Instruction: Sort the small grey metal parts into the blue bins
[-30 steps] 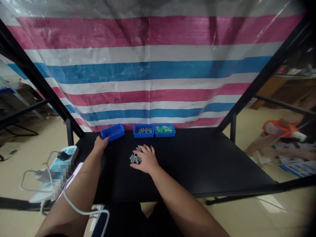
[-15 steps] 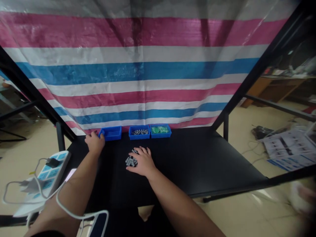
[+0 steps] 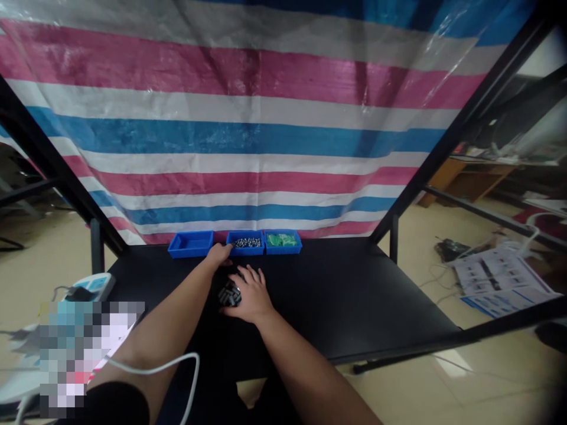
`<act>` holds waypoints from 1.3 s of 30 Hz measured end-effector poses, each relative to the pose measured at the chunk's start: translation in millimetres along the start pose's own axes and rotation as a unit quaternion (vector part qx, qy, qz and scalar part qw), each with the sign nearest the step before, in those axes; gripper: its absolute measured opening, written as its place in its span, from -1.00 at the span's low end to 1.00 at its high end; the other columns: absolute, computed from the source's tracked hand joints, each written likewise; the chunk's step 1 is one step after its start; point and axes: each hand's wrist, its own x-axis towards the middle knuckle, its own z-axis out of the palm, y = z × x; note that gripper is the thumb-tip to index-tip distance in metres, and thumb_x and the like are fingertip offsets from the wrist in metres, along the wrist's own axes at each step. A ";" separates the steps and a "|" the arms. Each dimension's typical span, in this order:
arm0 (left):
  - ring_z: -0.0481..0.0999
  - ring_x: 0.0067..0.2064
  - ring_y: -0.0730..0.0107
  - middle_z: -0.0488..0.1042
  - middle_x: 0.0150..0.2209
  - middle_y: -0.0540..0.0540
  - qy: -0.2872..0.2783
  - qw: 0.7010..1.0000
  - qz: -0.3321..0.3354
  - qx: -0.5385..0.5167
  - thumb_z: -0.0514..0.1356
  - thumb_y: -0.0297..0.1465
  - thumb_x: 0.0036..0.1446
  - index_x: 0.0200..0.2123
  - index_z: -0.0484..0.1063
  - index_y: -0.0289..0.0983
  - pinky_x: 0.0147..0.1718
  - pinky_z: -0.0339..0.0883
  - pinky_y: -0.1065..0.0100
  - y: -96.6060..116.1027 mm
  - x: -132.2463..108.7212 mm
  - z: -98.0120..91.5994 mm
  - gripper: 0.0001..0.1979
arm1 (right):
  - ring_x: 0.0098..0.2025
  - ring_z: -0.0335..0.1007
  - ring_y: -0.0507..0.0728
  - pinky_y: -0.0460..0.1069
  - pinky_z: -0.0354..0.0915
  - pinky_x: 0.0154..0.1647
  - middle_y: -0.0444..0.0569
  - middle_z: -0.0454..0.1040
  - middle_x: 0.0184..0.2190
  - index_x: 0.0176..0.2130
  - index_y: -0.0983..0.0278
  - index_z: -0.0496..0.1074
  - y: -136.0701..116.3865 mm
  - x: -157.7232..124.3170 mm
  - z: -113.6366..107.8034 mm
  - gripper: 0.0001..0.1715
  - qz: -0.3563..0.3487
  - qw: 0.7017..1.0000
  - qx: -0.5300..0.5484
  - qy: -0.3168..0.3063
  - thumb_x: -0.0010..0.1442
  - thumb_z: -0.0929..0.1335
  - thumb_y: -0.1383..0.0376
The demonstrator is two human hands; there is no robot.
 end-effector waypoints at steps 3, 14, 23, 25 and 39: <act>0.53 -0.56 0.21 0.47 -0.44 -0.17 -0.010 0.999 -0.028 -0.025 0.38 -0.30 -0.05 -0.34 0.38 -0.33 -0.50 0.45 0.25 -4.7 4.0 0.7 -0.70 | 0.44 -0.13 0.37 0.35 -0.33 0.43 0.06 0.15 0.38 0.30 0.10 0.24 0.6 -0.1 2.0 0.17 0.008 1.000 0.000 0.014 -0.16 0.52 -0.25; 0.42 -0.39 0.41 0.31 -0.45 0.05 -0.007 0.993 0.022 -0.120 0.36 -0.22 -0.03 -0.40 0.27 -0.25 -0.34 0.48 0.31 -39.5 -41.0 -19.7 -0.66 | 0.49 -0.35 0.40 0.38 -0.35 0.45 0.17 -0.11 0.45 0.42 0.27 0.00 -0.2 2.0 10.2 0.42 0.028 0.997 -0.040 0.065 -0.19 0.53 -0.22; 0.28 -0.45 0.42 0.29 -0.52 0.09 0.007 0.986 0.168 -0.008 0.30 -0.20 0.02 -0.48 0.19 -0.21 -0.41 0.20 0.41 -54.8 -84.2 -21.9 -0.67 | 0.50 -0.43 0.41 0.38 -0.38 0.45 0.18 -0.19 0.47 0.46 0.31 -0.16 1.6 4.2 17.0 0.46 0.012 0.996 -0.057 0.069 -0.12 0.53 -0.13; 0.31 -0.43 0.40 0.29 -0.51 0.08 -0.019 0.983 0.185 -0.012 0.32 -0.20 0.00 -0.50 0.19 -0.21 -0.36 0.24 0.39 -53.8 -89.2 -21.9 -0.66 | 0.50 -0.43 0.41 0.39 -0.36 0.45 0.18 -0.19 0.47 0.47 0.31 -0.19 1.9 4.6 17.1 0.47 0.012 0.996 -0.057 0.067 -0.11 0.53 -0.13; 0.50 0.07 0.00 0.50 -0.03 -0.23 -0.055 0.977 0.132 -0.159 0.50 -0.49 -0.34 -0.01 0.45 -0.26 0.06 0.40 0.08 -42.1 -106.9 -26.2 -0.29 | 0.50 -0.49 0.42 0.37 -0.41 0.46 0.26 -0.19 0.46 0.45 0.43 -0.15 1.5 5.1 17.4 0.54 0.040 0.994 -0.069 0.081 -0.16 0.52 -0.21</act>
